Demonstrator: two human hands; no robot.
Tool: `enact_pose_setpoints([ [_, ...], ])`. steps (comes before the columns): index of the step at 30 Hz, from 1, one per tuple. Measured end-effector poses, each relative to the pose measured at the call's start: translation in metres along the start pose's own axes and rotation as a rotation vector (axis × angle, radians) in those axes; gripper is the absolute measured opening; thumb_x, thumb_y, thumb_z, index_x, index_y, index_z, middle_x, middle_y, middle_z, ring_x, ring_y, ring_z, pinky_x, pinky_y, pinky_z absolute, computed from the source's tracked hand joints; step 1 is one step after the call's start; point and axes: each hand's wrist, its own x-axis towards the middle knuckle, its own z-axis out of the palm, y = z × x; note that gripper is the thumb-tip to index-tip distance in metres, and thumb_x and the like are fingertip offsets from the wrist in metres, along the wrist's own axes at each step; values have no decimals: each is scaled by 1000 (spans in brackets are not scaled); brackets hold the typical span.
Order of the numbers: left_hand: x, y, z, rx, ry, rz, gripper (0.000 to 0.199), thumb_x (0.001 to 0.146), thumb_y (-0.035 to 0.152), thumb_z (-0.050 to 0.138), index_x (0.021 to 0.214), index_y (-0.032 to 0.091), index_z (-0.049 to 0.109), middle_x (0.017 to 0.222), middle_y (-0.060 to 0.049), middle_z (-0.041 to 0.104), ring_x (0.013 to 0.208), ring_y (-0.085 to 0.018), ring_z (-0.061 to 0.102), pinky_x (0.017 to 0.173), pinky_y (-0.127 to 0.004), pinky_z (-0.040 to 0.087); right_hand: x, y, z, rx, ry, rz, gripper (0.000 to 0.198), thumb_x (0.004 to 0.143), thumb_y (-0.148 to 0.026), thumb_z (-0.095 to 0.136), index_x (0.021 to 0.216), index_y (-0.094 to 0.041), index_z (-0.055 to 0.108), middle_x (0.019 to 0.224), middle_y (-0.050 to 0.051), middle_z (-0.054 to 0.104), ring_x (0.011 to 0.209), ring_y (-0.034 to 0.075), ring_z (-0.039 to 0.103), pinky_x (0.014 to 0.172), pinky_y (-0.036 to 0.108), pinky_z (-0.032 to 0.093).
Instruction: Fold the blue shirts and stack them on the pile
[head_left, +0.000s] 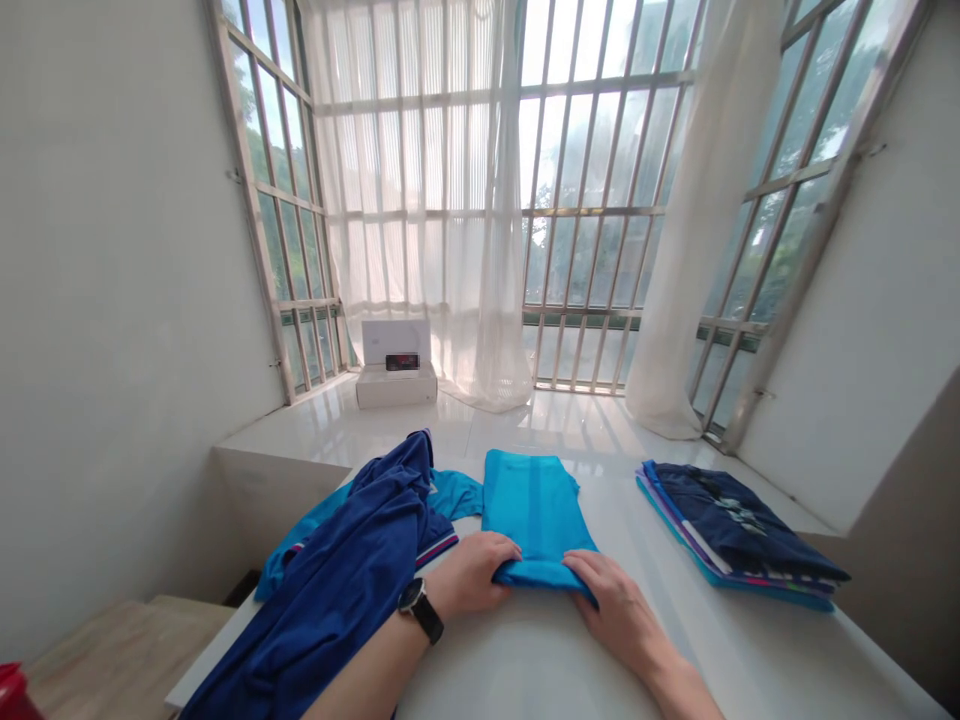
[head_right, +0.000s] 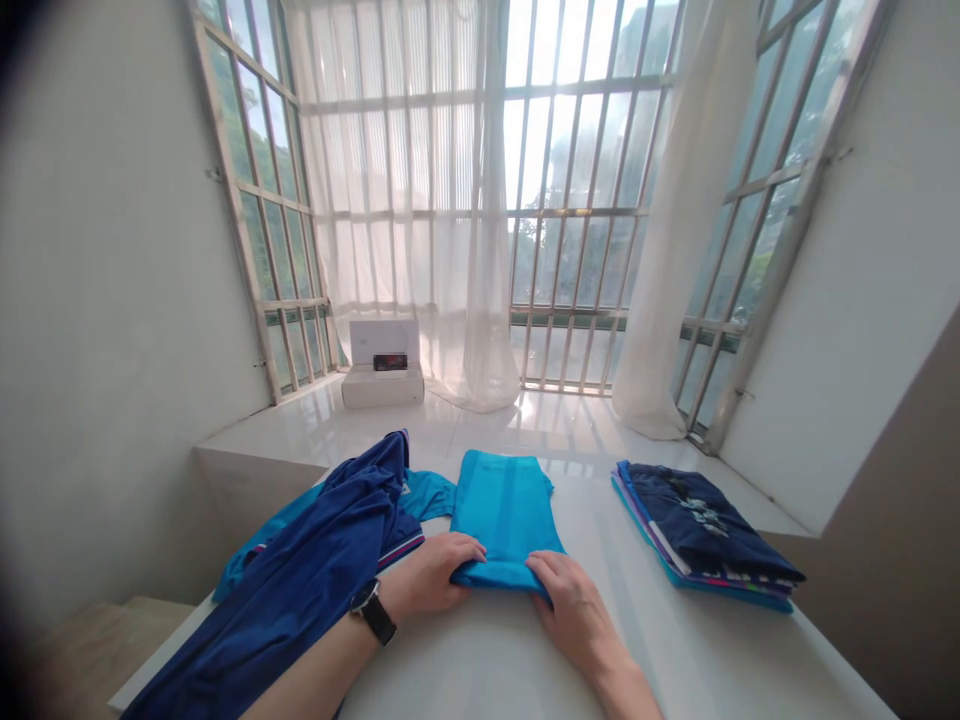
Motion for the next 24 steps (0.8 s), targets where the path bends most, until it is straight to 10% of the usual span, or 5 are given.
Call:
enact_pose_setpoints([
  [12,3,-2,-6,-176,92,-225,13,87,23,55,81,19,65,71,1,65,65,-15,56,59,-23,37,-2,20,2,197,35,207,35,93,-50,47,103,-27,72,95,5,80,88,29,75,76,37,56],
  [24,10,-12,5,-223,243,-388,27,93,34,55,72,18,63,73,-1,66,70,-17,59,69,-27,42,4,18,-5,380,-36,416,40,84,-64,55,85,-26,68,73,0,73,70,22,67,66,31,48],
])
